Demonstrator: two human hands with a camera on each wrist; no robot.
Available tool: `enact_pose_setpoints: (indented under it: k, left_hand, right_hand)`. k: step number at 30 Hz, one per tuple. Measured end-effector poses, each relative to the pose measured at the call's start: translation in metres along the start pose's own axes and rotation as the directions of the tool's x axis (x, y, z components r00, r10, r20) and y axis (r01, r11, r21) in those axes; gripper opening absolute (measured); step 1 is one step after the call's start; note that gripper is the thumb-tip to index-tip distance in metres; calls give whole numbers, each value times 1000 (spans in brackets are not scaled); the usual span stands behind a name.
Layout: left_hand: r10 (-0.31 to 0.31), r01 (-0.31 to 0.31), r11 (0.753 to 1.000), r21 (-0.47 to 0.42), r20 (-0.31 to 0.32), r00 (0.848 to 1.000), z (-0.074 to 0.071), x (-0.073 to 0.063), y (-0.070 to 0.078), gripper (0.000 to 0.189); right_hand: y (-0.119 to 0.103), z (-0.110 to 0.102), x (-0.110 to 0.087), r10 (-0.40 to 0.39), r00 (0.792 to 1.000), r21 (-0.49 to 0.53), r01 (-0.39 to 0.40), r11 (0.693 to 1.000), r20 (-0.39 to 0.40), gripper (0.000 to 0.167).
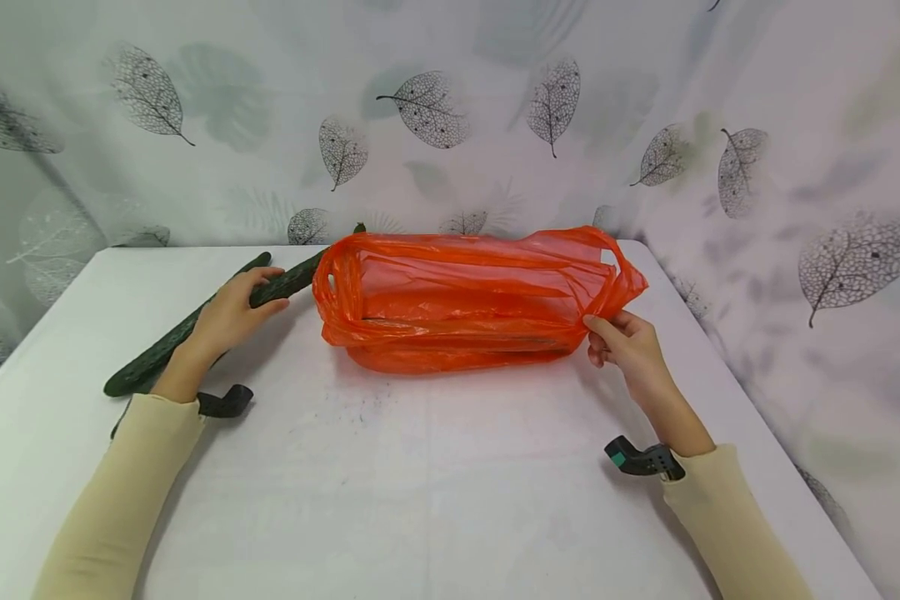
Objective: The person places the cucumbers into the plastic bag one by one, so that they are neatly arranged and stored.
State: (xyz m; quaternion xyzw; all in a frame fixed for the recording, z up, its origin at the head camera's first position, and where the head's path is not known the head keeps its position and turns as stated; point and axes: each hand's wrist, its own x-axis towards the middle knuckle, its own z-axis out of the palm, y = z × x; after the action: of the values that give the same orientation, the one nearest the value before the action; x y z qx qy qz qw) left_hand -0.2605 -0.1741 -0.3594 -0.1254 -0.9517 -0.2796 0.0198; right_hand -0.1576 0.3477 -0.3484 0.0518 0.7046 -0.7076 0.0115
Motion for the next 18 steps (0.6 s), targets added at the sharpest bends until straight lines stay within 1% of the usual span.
enact_pose_setpoints:
  k: [4,10,18]
  left_hand:
    - [17,-17,1000,-5,-27,999,-4,1,7,54]
    - [26,-26,1000,-8,-43,999,-9,4,12,53]
    - [37,-36,999,17,-31,999,-17,8,23,55]
  right_hand:
    - [0,0,0,-1,1000,-12,1,1000,-2,12]
    - [0,0,0,2,1000,-18,-2,1000,-1,12]
    - [1,0,1,-6,1000,-23,6,1000,0,12]
